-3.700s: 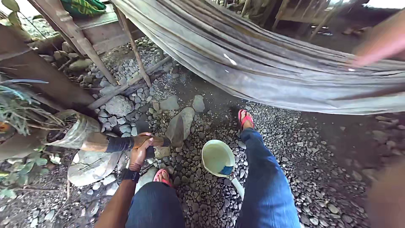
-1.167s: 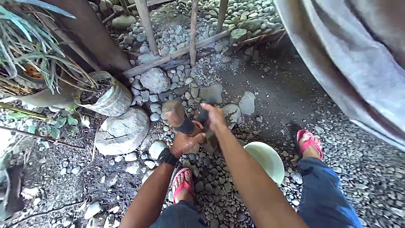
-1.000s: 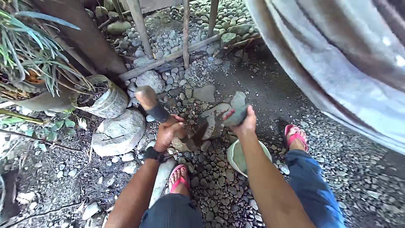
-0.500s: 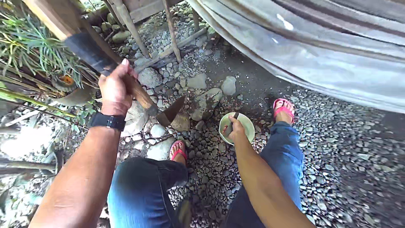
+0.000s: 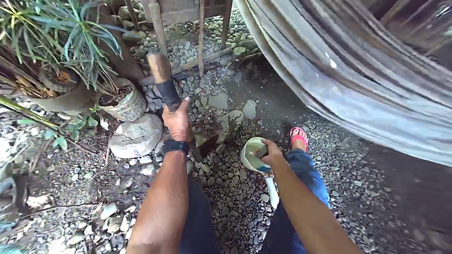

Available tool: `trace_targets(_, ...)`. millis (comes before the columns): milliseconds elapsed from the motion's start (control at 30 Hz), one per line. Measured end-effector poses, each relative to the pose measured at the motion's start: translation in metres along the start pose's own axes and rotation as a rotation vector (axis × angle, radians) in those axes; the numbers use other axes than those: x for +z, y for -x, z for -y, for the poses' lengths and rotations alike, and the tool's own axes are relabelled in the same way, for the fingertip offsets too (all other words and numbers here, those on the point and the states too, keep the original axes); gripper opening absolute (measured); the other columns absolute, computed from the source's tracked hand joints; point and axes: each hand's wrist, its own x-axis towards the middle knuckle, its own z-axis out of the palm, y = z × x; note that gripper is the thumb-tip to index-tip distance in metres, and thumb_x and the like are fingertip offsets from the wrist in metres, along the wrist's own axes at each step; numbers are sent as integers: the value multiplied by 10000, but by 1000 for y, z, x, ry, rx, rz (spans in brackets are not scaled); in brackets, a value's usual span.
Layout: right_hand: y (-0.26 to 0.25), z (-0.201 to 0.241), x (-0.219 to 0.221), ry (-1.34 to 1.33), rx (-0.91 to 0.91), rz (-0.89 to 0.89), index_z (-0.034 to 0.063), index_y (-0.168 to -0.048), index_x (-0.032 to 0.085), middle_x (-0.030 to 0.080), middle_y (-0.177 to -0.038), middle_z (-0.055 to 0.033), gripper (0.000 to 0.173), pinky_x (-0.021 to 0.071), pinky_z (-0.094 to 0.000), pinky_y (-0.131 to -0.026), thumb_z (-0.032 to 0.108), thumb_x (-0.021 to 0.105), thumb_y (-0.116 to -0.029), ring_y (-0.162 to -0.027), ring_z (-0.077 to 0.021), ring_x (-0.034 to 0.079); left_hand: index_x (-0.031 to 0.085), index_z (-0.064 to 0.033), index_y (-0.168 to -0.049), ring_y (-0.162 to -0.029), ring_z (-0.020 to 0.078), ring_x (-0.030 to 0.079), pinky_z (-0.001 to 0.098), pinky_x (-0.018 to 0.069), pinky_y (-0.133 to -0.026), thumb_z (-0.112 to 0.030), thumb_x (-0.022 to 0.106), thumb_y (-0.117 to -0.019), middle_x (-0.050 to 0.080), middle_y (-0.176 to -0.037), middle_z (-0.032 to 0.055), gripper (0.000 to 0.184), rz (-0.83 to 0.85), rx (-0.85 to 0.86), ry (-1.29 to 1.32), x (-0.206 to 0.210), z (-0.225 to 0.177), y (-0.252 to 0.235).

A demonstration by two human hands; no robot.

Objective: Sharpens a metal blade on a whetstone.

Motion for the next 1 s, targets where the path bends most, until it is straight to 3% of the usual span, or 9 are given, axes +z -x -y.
trace_targets(100,31,26,15,168,-87,88,104,-1178,500,542,-791,-52,255,529,-323,-546,336,507,-1073,-578,-153,542,615,-50,-1113,-696,64,578,266,527,-685,-198,750,-931,609,-853,11,271,13,14,22,8,6,-3)
trace_targets(133,40,34,20,284,-120,99,110,-1249,505,554,-852,-63,295,528,-338,-577,348,519,-1074,-627,-167,556,630,-25,-1068,-668,64,587,263,533,-669,-127,769,-903,622,-814,15,238,-14,21,54,11,9,-6)
trace_targets(233,57,58,36,833,-324,120,101,-1542,398,596,-1222,-169,639,517,-445,-834,230,686,-987,-991,-260,597,644,-4,-1064,-679,86,583,292,526,-694,-81,775,-886,627,-813,35,235,-14,9,22,16,15,-9)
trace_targets(300,67,74,47,1153,-427,130,57,-1526,445,560,-1405,-261,794,451,-589,-1036,183,842,-849,-1275,-396,549,648,-22,-1109,-699,122,580,337,517,-699,-164,765,-917,629,-840,57,266,37,4,-59,13,21,-4)
trace_targets(433,78,97,55,1541,-693,175,91,-1453,559,643,-1293,-259,832,453,-663,-1010,131,935,-712,-1224,-448,592,637,-49,-1178,-750,196,596,425,525,-716,-279,741,-948,648,-917,106,342,108,-4,-166,10,27,-1)
trace_targets(567,67,102,42,1736,-914,167,174,-1470,562,660,-1315,-204,855,446,-688,-1001,126,932,-701,-1217,-440,609,643,-60,-1176,-741,182,604,420,531,-711,-295,767,-926,657,-923,98,364,110,10,-220,14,40,-8)
trace_targets(800,14,87,0,1678,-588,297,66,-1418,583,634,-1302,-273,792,438,-688,-1015,79,910,-697,-1241,-465,579,639,-64,-1126,-724,126,590,367,523,-702,-235,774,-919,637,-884,40,300,128,-12,-256,23,32,-3)
trace_targets(933,-4,90,-24,1854,-376,291,-67,-1289,618,607,-1294,-322,596,430,-673,-1015,107,868,-777,-1249,-476,564,631,-29,-1068,-714,85,617,299,545,-714,-105,768,-908,643,-843,15,223,106,24,-153,36,39,-9)
trace_targets(1000,-14,84,-38,1661,-251,238,-112,-1258,610,613,-1266,-308,525,444,-607,-1011,139,823,-849,-1200,-414,589,630,-40,-1033,-689,74,613,283,545,-686,-93,759,-912,638,-810,0,184,118,20,-152,39,39,-8)
